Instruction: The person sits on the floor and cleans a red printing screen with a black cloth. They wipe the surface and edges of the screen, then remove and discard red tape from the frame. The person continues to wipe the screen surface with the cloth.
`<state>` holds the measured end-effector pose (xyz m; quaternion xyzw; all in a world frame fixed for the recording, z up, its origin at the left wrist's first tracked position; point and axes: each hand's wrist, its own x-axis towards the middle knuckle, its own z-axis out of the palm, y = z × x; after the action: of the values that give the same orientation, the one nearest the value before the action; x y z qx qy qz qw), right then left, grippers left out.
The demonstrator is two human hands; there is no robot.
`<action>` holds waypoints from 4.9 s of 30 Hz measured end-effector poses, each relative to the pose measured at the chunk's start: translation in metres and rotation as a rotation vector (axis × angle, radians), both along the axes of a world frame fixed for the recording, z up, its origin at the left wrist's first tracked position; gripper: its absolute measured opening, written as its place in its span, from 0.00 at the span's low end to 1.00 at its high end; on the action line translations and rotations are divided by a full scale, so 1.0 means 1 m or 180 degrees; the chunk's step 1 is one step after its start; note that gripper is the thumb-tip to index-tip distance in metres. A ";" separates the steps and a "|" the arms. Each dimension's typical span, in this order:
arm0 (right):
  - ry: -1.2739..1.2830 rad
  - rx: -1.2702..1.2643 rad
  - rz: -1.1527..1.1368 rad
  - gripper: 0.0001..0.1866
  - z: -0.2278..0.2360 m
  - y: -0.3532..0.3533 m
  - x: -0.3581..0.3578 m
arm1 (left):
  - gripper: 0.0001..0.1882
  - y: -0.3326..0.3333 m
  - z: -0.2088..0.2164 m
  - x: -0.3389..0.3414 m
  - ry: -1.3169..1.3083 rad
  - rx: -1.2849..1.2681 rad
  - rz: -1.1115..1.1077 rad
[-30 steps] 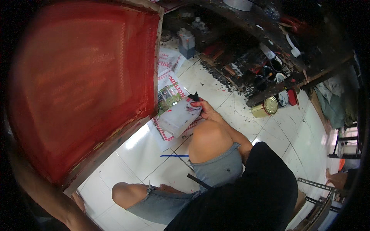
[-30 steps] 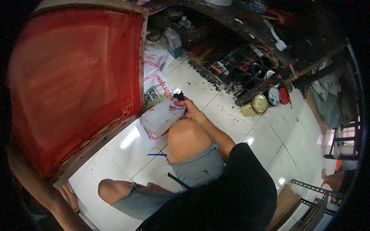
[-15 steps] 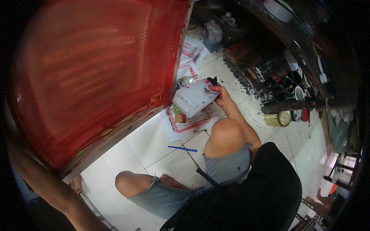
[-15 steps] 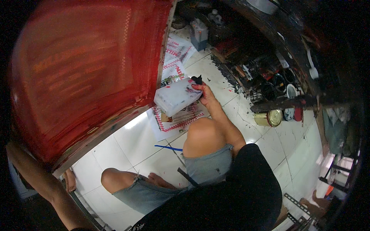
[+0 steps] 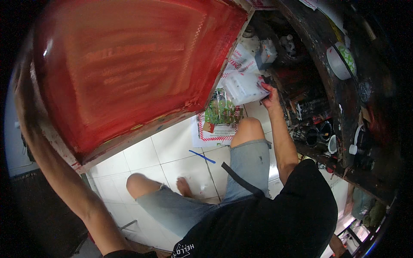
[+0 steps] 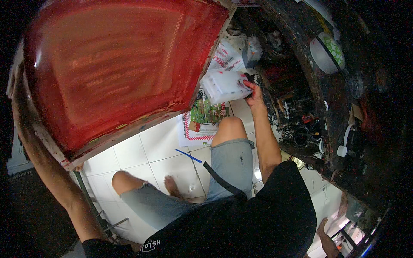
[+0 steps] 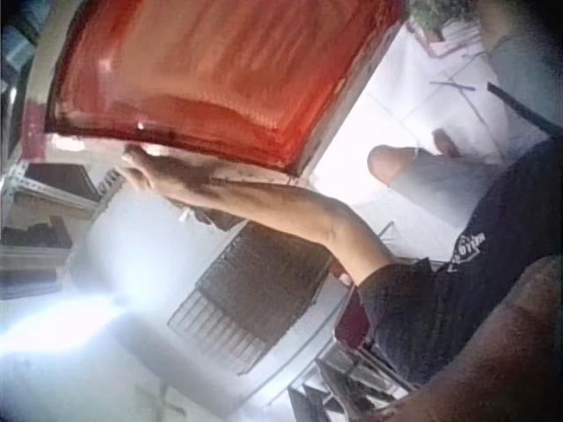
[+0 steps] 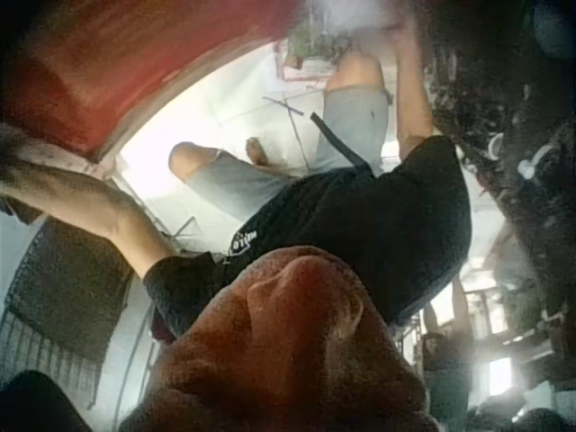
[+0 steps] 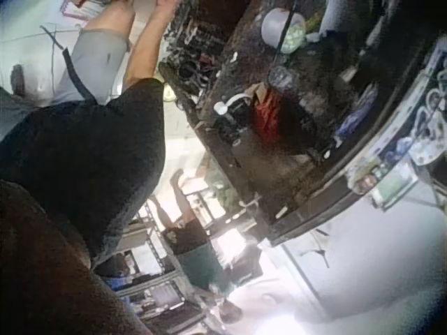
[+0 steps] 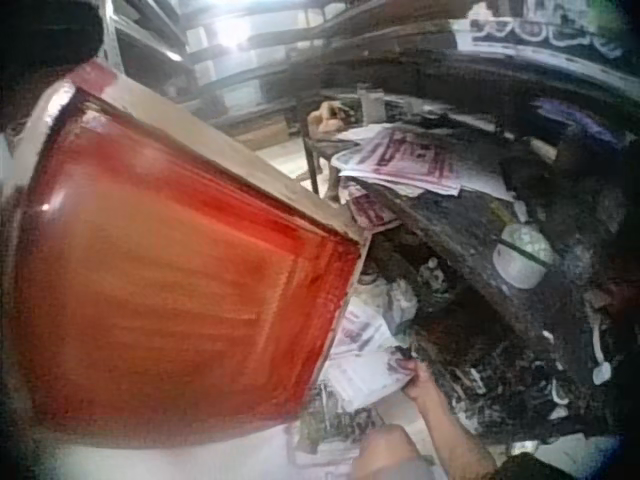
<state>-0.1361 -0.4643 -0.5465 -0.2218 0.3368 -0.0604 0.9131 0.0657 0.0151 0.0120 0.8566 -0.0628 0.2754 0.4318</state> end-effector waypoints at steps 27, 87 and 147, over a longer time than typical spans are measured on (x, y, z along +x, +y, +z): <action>-0.0356 -0.0139 -0.1110 0.15 0.181 0.093 -0.053 | 0.26 0.014 -0.018 0.000 -0.0674 0.0232 -0.3160; 0.0063 -0.5550 -0.1556 0.11 0.159 0.103 0.239 | 0.30 0.046 -0.028 0.005 -0.0232 0.0116 -0.1600; -0.0617 -0.1238 -0.0859 0.10 0.028 0.242 0.149 | 0.28 0.088 -0.041 0.021 -0.0181 0.0402 -0.0872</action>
<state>0.0127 -0.2221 -0.5184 -0.3394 0.2563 -0.2663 0.8650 0.0867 0.1028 -0.0294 0.8573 -0.2084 0.2335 0.4087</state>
